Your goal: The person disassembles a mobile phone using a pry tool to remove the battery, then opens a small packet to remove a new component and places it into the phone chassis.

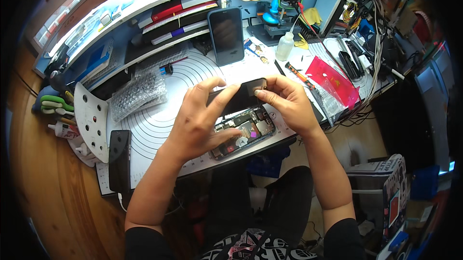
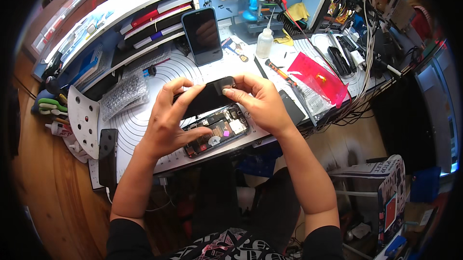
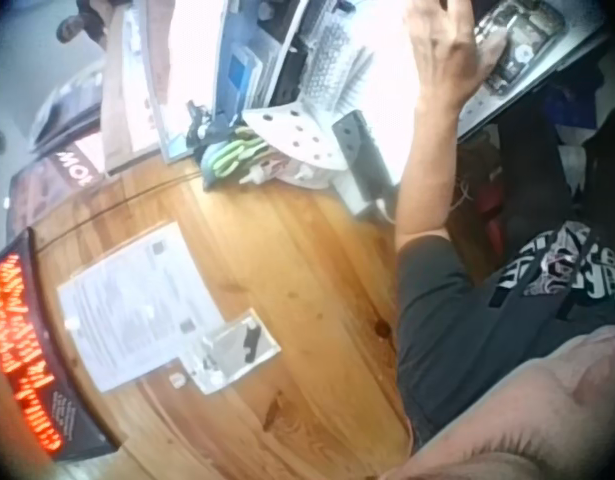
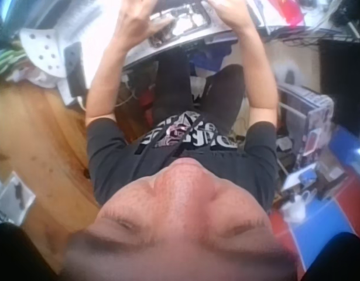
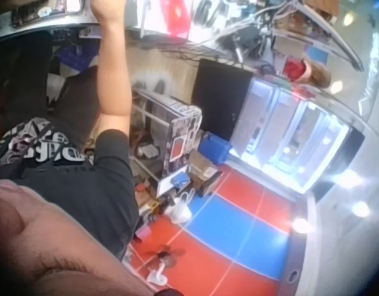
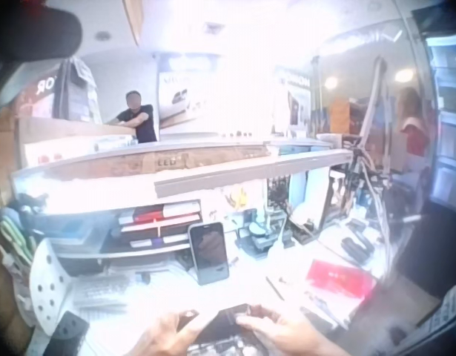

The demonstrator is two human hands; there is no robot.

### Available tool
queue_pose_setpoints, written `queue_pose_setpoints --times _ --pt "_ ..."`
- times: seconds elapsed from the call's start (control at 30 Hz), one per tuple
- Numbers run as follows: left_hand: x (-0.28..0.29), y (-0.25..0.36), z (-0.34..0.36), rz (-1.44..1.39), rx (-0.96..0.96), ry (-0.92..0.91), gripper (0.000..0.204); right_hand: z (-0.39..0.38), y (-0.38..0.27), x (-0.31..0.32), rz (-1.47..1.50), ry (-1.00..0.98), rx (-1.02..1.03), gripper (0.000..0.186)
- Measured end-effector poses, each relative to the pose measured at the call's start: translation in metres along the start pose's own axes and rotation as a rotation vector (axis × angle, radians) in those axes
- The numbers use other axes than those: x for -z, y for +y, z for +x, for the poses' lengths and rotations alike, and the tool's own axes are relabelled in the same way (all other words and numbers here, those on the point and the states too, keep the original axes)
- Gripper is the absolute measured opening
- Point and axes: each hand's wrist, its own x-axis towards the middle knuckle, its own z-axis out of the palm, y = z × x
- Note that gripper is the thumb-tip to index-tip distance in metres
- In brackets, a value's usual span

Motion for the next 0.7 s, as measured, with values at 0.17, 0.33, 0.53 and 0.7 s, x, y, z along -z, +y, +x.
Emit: queue_pose_setpoints --times 0.17,0.33,0.53,0.7 --pt "0.009 -0.010 0.005 -0.521 0.256 0.177 0.076 0.001 0.001 0.005 0.136 0.023 0.005 0.017" --pt "0.021 -0.005 0.005 -0.792 0.569 -0.241 0.040 -0.002 0.014 -0.001 0.247 -0.024 0.012 0.018" --pt "0.014 -0.004 0.001 -0.754 0.532 -0.254 0.027 -0.010 0.017 -0.002 0.166 -0.011 0.015 0.021" --pt "0.010 -0.004 -0.001 -0.727 0.539 -0.225 0.026 -0.020 0.004 0.002 -0.623 0.297 0.490 0.028"
